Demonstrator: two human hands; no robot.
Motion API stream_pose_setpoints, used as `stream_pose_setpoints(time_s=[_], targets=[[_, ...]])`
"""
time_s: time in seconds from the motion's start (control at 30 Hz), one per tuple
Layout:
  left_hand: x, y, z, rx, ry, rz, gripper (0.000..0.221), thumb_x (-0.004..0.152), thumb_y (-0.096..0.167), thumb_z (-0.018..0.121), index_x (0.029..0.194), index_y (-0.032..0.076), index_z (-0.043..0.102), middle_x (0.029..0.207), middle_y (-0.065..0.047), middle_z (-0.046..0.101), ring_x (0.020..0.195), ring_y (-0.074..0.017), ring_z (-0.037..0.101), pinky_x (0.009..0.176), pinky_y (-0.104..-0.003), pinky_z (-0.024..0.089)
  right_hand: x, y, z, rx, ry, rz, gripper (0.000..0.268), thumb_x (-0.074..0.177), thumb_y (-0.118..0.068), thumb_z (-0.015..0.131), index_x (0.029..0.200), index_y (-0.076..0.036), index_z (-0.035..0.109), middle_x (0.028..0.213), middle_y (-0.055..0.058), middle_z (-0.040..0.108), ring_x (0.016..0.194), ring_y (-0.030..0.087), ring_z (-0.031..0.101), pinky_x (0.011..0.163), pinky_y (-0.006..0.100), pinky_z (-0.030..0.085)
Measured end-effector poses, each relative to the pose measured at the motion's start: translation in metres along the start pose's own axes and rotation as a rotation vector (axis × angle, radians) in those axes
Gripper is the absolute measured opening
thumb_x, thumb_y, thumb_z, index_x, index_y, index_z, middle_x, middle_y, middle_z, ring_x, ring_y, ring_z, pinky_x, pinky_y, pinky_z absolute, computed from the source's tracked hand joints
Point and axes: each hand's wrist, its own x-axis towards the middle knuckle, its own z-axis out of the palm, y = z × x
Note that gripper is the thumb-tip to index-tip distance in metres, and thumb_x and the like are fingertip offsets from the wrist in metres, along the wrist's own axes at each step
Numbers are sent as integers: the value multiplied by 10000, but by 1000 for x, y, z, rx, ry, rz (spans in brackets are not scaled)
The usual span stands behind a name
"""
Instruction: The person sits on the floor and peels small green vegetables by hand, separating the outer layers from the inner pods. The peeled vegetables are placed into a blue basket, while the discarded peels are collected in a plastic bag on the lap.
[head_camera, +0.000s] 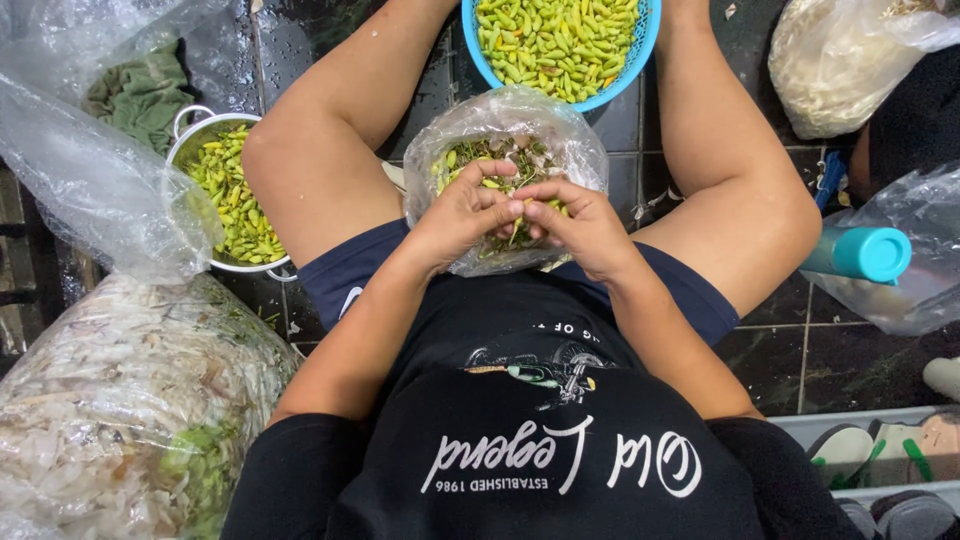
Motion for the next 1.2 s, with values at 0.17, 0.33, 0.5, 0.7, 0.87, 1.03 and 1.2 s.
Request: stream_pose_setpoints(time_s=[0.17, 0.33, 0.5, 0.7, 0.87, 1.03, 1.2], targets=[[-10, 12, 8, 133, 9, -105, 192, 990, 195, 712, 1077, 24, 701, 807, -83, 769, 702, -82, 727, 643, -186, 605, 3, -3, -7, -49, 83, -86, 162, 991, -16, 681, 1132, 63, 693, 830, 133, 682, 680, 121, 675, 465, 130, 422], [-17, 24, 14, 321, -35, 21, 135, 983, 125, 712, 1060, 18, 743, 801, -100, 770, 745, -106, 706, 705, -247, 590, 5, 4, -5, 5, 75, -60, 141, 1003, -42, 671, 1117, 40, 681, 766, 129, 671, 645, 127, 667, 445, 125, 423], [-22, 42, 21, 422, -69, 264, 119, 983, 123, 728, 1077, 64, 769, 792, -92, 757, 784, -125, 688, 767, -288, 573, 6, 14, -14, 346, 21, 179, 148, 1048, -142, 599, 1112, -14, 632, 872, 110, 646, 655, 96, 616, 433, 108, 392], [-13, 42, -6, 889, 94, 306, 265, 995, 44, 633, 1231, 97, 740, 759, -42, 668, 684, -143, 636, 661, -240, 533, 11, -3, -28, 626, 2, 267, 140, 1036, -185, 591, 1117, -73, 607, 987, 72, 619, 789, 126, 582, 505, 129, 383], [15, -34, -33, 1597, 247, 327, 146, 893, 312, 694, 851, 198, 773, 803, -24, 601, 823, -236, 656, 692, -336, 559, 9, 6, -43, 682, -48, 255, 131, 1009, -168, 548, 1082, -66, 586, 1025, 136, 649, 797, 199, 627, 488, 160, 414], [25, -11, -9, 1465, 147, 213, 160, 912, 267, 754, 881, 115, 794, 786, -50, 671, 787, -214, 690, 635, -283, 576, 7, 7, -40, 641, -29, 278, 138, 1012, -156, 546, 1101, -59, 587, 1006, 133, 664, 795, 186, 620, 481, 152, 410], [22, -7, 0, 1371, 138, 239, 136, 851, 209, 793, 921, 95, 766, 831, -87, 648, 846, -311, 681, 727, -391, 594, 7, 8, -40, 624, -31, 269, 126, 1008, -143, 555, 1097, -63, 594, 992, 121, 653, 796, 186, 618, 494, 154, 417]])
